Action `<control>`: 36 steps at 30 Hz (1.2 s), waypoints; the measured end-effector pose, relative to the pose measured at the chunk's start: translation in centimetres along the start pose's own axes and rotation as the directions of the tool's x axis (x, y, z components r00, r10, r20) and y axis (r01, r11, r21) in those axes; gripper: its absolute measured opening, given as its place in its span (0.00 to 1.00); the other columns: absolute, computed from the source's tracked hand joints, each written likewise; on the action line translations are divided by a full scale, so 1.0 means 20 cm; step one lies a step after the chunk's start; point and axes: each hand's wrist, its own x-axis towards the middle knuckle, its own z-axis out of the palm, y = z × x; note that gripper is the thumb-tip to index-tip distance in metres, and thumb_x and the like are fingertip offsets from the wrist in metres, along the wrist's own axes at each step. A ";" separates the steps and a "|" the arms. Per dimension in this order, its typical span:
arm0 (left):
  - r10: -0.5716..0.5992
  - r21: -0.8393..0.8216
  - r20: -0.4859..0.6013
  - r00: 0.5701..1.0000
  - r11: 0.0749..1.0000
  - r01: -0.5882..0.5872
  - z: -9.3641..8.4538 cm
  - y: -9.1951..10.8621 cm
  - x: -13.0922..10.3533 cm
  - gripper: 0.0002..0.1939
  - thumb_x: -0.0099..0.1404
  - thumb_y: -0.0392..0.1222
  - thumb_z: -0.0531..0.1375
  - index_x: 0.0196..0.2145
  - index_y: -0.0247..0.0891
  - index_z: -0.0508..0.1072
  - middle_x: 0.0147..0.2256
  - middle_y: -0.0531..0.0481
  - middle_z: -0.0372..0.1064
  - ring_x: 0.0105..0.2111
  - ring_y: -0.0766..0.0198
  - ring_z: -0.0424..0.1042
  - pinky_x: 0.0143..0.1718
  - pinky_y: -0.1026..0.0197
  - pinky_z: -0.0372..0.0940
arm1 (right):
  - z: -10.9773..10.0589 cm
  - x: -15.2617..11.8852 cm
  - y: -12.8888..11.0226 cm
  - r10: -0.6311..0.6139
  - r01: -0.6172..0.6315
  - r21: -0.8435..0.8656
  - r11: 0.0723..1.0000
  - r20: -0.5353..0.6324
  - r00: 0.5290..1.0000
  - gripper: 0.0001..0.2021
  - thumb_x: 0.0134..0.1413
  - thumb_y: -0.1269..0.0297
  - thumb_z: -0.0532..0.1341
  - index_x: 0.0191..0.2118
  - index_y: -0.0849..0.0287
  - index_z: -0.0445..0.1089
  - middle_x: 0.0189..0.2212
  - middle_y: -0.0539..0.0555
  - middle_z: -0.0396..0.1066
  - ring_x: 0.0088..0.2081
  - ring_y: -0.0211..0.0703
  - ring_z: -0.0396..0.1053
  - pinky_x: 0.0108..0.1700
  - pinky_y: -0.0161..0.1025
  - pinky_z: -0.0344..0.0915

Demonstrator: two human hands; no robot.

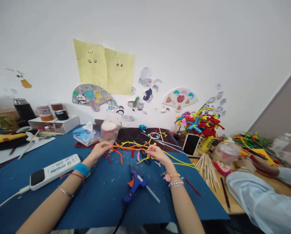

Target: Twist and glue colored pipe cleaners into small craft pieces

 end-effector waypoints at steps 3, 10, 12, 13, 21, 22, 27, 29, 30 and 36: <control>-0.067 -0.119 -0.036 0.997 0.991 0.062 -0.01 0.01 0.00 0.03 0.58 0.28 0.62 0.32 0.30 0.72 0.25 0.54 0.73 0.25 0.68 0.73 0.28 0.65 0.70 | -0.01 -0.01 0.01 0.003 -0.002 0.037 0.999 -0.023 1.000 0.17 0.37 0.59 0.69 0.28 0.61 0.61 0.22 0.47 0.70 0.18 0.29 0.61 0.20 0.28 0.54; -0.135 -0.356 -0.061 0.989 0.929 0.104 -0.08 0.02 0.02 0.05 0.60 0.26 0.59 0.36 0.28 0.73 0.30 0.43 0.76 0.30 0.63 0.76 0.32 0.64 0.72 | 0.00 0.01 0.01 -0.036 0.054 0.187 0.981 -0.100 0.994 0.18 0.30 0.66 0.71 0.26 0.60 0.61 0.31 0.50 0.73 0.26 0.32 0.68 0.28 0.29 0.63; -0.157 -0.402 -0.066 0.985 0.908 0.118 -0.09 0.02 0.02 0.06 0.60 0.26 0.59 0.35 0.28 0.73 0.30 0.42 0.76 0.30 0.62 0.76 0.33 0.64 0.72 | 0.00 0.02 0.02 -0.031 0.060 0.226 0.972 -0.130 0.991 0.17 0.31 0.67 0.71 0.27 0.59 0.61 0.31 0.50 0.73 0.29 0.34 0.70 0.29 0.29 0.64; -0.168 -0.420 -0.066 0.984 0.899 0.126 -0.09 0.01 0.02 0.05 0.60 0.26 0.59 0.35 0.28 0.73 0.30 0.42 0.76 0.30 0.62 0.76 0.33 0.63 0.72 | 0.00 0.02 0.03 -0.024 0.059 0.243 0.968 -0.144 0.989 0.17 0.32 0.67 0.71 0.27 0.59 0.62 0.30 0.51 0.73 0.30 0.35 0.71 0.29 0.29 0.65; -0.223 -0.512 -0.104 0.969 0.848 0.140 -0.07 0.00 0.02 0.03 0.61 0.28 0.59 0.33 0.29 0.72 0.30 0.49 0.75 0.31 0.65 0.75 0.32 0.62 0.72 | -0.01 0.06 0.10 0.001 0.119 0.395 0.911 -0.292 0.957 0.12 0.39 0.72 0.69 0.27 0.59 0.63 0.28 0.49 0.72 0.32 0.37 0.73 0.37 0.34 0.71; -0.223 -0.519 -0.109 0.969 0.844 0.137 -0.07 0.00 0.02 0.02 0.61 0.28 0.59 0.33 0.29 0.72 0.31 0.49 0.75 0.31 0.65 0.75 0.32 0.62 0.72 | -0.01 0.07 0.10 0.002 0.130 0.413 0.901 -0.305 0.952 0.11 0.41 0.73 0.68 0.28 0.60 0.64 0.29 0.50 0.72 0.34 0.38 0.73 0.38 0.35 0.71; -0.183 -0.537 -0.174 0.967 0.841 0.063 -0.06 -0.02 0.02 0.02 0.62 0.29 0.59 0.33 0.29 0.72 0.32 0.49 0.74 0.32 0.66 0.75 0.33 0.62 0.72 | 0.02 0.09 0.12 0.002 0.201 0.470 0.859 -0.396 0.918 0.02 0.55 0.71 0.60 0.32 0.64 0.66 0.33 0.51 0.71 0.36 0.37 0.71 0.37 0.38 0.71; -0.148 -0.536 -0.209 0.967 0.844 0.013 -0.06 -0.02 0.01 0.02 0.62 0.29 0.59 0.33 0.29 0.72 0.31 0.50 0.73 0.31 0.66 0.74 0.32 0.63 0.72 | 0.04 0.09 0.12 -0.010 0.240 0.476 0.846 -0.437 0.900 0.03 0.56 0.70 0.59 0.32 0.64 0.66 0.32 0.51 0.71 0.35 0.37 0.71 0.36 0.38 0.71; -0.129 -0.536 -0.223 0.966 0.844 -0.011 -0.05 -0.02 0.01 0.02 0.62 0.30 0.59 0.32 0.29 0.72 0.30 0.50 0.73 0.31 0.67 0.74 0.32 0.63 0.72 | 0.04 0.10 0.11 -0.020 0.263 0.476 0.839 -0.456 0.890 0.04 0.54 0.70 0.60 0.31 0.64 0.66 0.32 0.50 0.71 0.35 0.37 0.71 0.37 0.39 0.71; -0.021 -0.570 -0.271 0.962 0.809 -0.142 0.01 -0.01 -0.01 0.06 0.63 0.33 0.59 0.28 0.30 0.70 0.28 0.49 0.73 0.31 0.65 0.75 0.37 0.60 0.71 | 0.09 0.12 0.05 -0.105 0.412 0.496 0.765 -0.534 0.839 0.17 0.36 0.69 0.70 0.24 0.56 0.58 0.27 0.48 0.70 0.36 0.42 0.72 0.45 0.44 0.70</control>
